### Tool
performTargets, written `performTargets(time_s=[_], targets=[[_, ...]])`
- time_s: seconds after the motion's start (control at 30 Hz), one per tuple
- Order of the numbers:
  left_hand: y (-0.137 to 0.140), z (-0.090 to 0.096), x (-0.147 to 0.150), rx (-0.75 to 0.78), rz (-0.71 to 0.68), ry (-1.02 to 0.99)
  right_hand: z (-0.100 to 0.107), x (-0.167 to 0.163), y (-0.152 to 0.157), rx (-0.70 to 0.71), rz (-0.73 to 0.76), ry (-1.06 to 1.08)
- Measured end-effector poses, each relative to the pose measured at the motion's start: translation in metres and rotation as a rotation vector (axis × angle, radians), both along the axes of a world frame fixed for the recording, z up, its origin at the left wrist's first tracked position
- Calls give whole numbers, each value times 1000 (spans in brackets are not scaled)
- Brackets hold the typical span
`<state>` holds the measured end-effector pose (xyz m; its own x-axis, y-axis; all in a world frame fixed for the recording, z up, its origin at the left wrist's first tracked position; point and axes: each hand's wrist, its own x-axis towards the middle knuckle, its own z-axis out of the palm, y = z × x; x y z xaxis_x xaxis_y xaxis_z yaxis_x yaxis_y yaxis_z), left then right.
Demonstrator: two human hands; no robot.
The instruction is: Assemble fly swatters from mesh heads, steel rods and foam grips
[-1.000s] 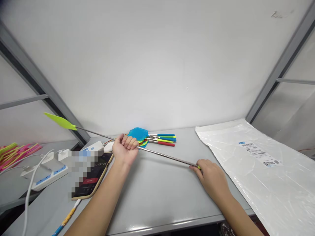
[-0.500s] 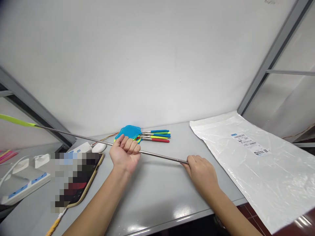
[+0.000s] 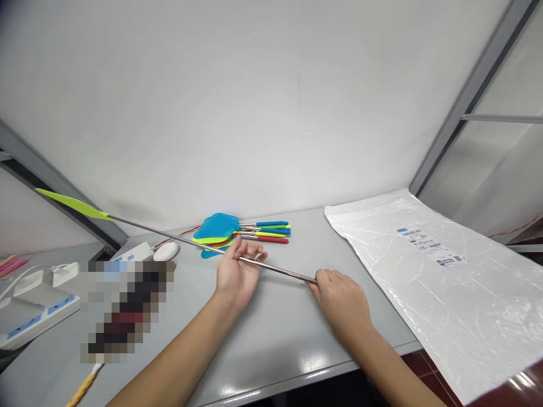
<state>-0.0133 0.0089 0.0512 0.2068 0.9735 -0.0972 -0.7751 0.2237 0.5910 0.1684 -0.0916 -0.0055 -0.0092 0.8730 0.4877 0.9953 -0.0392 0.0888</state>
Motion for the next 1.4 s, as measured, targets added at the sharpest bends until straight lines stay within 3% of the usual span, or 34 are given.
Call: performTargets(time_s=[0.23,0.3,0.5,0.67,0.9,1.03,1.23,1.4], targets=[[-18,1,13,97,-93,137,1,4,-2,-9,19,118],[-13,7,5,106,-8,108,1,6,-3,17,31,142],[18,26,-35,144,420,64,3,9,-4,52,73,144],[40,29,-61,17,589,66,2,10,-4,39,84,119],[64,33,-100,-37,862,100,-1,17,-2,25,95,94],[66,27,-94,20,823,135,-2,18,-1,15,51,49],[40,6,-38,140,653,219,-5,15,-1,19,-16,-2],[-5,-13,2,323,286,469,-7,18,-1,-3,-39,42]])
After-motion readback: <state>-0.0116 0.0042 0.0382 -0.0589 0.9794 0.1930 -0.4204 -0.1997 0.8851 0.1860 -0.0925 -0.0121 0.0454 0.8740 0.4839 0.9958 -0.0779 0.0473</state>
